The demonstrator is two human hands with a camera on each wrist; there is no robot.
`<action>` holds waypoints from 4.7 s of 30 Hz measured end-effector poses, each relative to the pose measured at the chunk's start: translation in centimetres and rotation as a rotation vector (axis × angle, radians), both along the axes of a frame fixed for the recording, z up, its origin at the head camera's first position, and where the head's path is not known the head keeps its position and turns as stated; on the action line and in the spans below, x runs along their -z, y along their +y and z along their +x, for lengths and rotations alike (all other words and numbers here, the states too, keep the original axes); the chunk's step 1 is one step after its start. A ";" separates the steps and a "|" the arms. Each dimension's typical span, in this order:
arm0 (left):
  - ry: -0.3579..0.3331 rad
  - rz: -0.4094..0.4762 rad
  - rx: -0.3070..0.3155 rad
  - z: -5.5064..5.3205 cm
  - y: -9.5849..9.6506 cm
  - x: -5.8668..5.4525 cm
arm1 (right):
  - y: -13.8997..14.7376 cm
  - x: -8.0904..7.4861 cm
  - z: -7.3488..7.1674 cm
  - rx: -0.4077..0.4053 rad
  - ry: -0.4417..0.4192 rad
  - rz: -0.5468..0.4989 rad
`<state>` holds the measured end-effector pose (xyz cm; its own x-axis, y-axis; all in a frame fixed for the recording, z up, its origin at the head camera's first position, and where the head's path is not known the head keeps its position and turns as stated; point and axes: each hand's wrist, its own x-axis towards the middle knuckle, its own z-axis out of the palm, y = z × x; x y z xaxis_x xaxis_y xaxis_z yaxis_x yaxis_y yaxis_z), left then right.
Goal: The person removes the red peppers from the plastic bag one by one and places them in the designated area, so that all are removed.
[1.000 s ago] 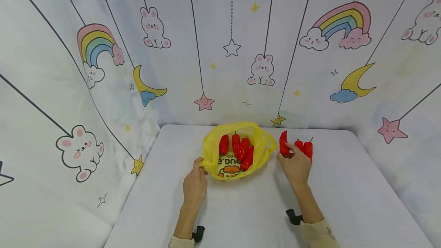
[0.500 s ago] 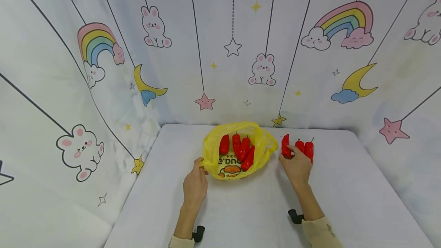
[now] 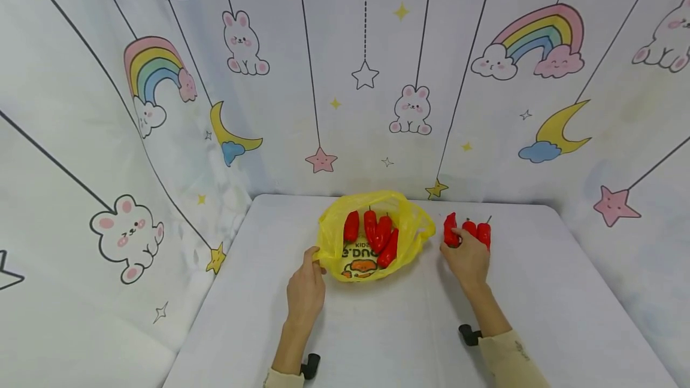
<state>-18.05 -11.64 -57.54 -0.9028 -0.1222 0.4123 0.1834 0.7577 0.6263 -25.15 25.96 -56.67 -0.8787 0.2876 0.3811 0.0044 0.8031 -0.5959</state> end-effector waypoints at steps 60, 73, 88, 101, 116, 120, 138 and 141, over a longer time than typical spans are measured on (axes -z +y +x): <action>-0.040 -0.014 -0.009 0.4 0.0 -0.4 | 2.8 0.6 -0.8 -0.072 -0.338 0.211; -0.046 -0.007 -0.005 0.4 -0.1 -0.4 | 1.9 -0.9 -0.4 -0.061 -0.325 0.216; -0.042 -0.002 -0.007 0.3 0.1 -0.4 | -1.9 -4.1 1.0 -0.074 -0.138 0.107; -0.049 0.005 -0.006 0.5 0.2 -0.3 | -5.9 -5.5 1.6 -0.165 -0.111 0.015; -0.008 -0.003 0.011 0.4 0.3 -0.1 | -8.6 -6.0 1.8 -0.198 -0.033 0.000; -0.011 -0.005 0.013 0.3 0.3 -0.1 | -9.5 -5.8 1.7 -0.220 -0.020 -0.013; -0.012 0.008 0.018 0.5 0.3 -0.2 | -12.2 -5.5 1.4 -0.258 -0.044 -0.085; -0.014 0.008 0.017 0.6 0.3 -0.2 | -12.7 -5.0 1.3 -0.280 -0.029 -0.078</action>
<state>-17.43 -11.34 -57.34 -0.9104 -0.1106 0.3987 0.1871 0.7494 0.6351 -23.83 13.26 -51.68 -0.9381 0.0595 0.3411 -0.1934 0.7271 -0.6587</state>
